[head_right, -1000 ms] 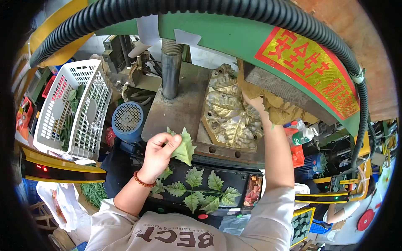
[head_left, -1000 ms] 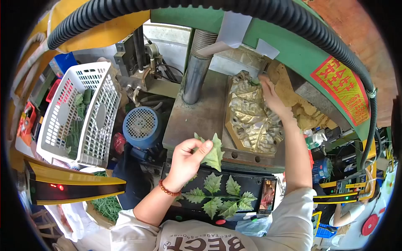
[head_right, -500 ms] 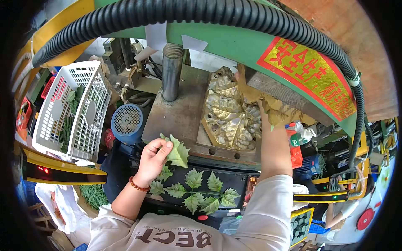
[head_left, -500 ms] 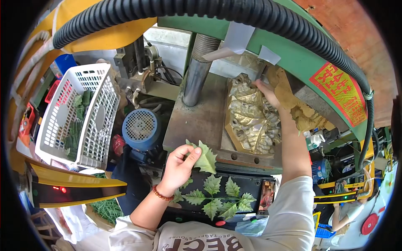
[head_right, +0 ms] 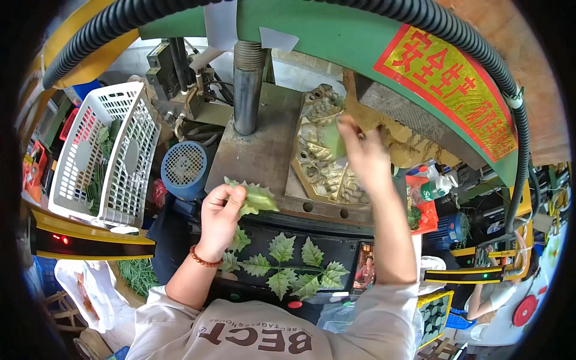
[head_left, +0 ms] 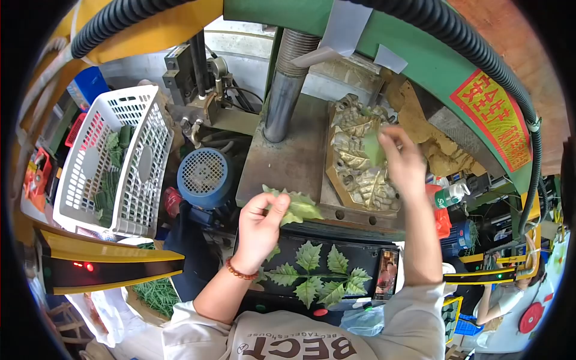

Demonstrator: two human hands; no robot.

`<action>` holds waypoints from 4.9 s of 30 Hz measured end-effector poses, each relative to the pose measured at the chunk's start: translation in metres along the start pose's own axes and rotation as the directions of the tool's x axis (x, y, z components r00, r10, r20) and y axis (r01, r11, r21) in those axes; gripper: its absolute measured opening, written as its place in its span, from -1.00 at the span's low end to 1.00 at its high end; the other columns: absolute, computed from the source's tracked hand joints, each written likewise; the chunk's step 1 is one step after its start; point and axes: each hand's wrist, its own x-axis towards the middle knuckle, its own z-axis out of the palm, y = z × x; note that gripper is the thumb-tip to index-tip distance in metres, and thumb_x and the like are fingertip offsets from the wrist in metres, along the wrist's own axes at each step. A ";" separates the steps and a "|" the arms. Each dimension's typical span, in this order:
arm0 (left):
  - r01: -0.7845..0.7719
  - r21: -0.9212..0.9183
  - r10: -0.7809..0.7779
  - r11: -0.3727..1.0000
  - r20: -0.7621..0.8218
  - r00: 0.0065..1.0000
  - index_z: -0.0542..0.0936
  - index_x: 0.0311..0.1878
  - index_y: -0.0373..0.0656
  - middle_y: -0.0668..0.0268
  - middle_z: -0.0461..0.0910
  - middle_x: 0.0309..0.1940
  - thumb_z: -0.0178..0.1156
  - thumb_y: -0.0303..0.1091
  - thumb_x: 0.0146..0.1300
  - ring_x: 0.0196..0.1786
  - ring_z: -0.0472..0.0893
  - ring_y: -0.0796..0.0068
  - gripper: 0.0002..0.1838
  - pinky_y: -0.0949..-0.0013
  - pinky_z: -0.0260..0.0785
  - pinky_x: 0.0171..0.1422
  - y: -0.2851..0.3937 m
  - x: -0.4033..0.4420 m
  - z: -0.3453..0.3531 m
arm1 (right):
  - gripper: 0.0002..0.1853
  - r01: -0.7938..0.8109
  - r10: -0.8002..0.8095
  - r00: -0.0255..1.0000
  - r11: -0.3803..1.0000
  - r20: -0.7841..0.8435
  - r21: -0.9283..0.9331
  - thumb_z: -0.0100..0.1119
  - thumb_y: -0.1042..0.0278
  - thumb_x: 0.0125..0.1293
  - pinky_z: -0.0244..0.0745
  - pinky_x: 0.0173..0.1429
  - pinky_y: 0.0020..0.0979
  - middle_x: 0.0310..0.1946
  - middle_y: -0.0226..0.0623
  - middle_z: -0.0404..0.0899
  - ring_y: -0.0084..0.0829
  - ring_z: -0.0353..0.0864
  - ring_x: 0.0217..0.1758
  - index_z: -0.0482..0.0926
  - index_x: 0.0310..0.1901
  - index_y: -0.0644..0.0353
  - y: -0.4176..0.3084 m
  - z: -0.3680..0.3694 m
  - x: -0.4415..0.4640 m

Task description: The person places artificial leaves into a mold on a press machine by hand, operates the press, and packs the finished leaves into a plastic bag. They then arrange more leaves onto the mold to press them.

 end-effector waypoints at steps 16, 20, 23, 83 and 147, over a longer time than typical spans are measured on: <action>0.122 0.221 -0.177 0.968 0.253 0.951 0.48 -0.39 -0.18 0.53 0.33 -0.55 0.10 -0.37 0.38 -0.49 0.22 0.69 -0.81 0.62 0.11 -0.37 -0.003 -0.004 -0.034 | -0.74 0.559 -0.252 0.731 0.755 0.634 -0.344 0.26 0.44 0.05 0.27 0.16 -0.29 -0.16 -0.37 0.54 -0.25 0.45 -0.05 0.64 -0.16 0.07 0.098 0.009 0.112; 0.074 0.236 -0.144 0.969 0.296 0.944 0.47 -0.41 -0.19 0.50 0.31 -0.55 0.11 -0.38 0.37 -0.50 0.23 0.63 -0.80 0.59 0.13 -0.37 0.002 -0.005 -0.035 | -0.72 0.573 -0.255 0.747 0.715 0.614 -0.400 0.26 0.40 0.05 0.26 0.18 -0.26 -0.11 -0.39 0.53 -0.25 0.44 -0.01 0.64 -0.13 0.03 0.095 0.012 0.107; -0.245 0.414 0.072 0.877 0.391 0.918 0.47 -0.42 -0.19 0.45 0.33 -0.55 0.13 -0.38 0.33 -0.52 0.26 0.57 -0.81 0.54 0.15 -0.39 0.006 -0.002 -0.031 | -0.71 0.703 -0.310 0.672 0.551 0.672 -0.449 0.23 0.39 0.08 0.27 0.18 -0.24 -0.06 -0.38 0.50 -0.26 0.43 0.01 0.64 -0.10 0.02 0.085 0.013 0.108; -0.002 0.458 -0.273 0.889 0.533 0.801 0.66 -0.41 -0.28 0.46 0.54 -0.62 0.37 -0.53 0.07 -0.60 0.27 0.74 -0.94 0.65 0.12 -0.52 0.024 -0.018 0.019 | -0.90 0.450 -0.287 0.467 0.891 0.836 0.055 0.18 0.40 0.11 0.39 -0.30 -0.30 -0.44 -0.29 0.46 -0.22 0.47 -0.40 0.47 -0.39 0.18 -0.022 -0.018 -0.082; -0.014 0.450 -0.167 0.893 0.359 0.918 0.35 0.06 -0.23 0.38 0.49 -0.38 0.28 -0.60 0.09 -0.44 0.45 0.64 -0.53 0.61 0.32 -0.33 0.029 -0.010 0.034 | -0.69 -0.062 -0.083 0.884 0.955 0.460 0.292 0.40 0.38 0.03 0.35 -0.27 -0.50 -0.33 -0.40 0.49 -0.44 0.42 -0.37 0.51 -0.20 0.16 0.007 -0.037 -0.060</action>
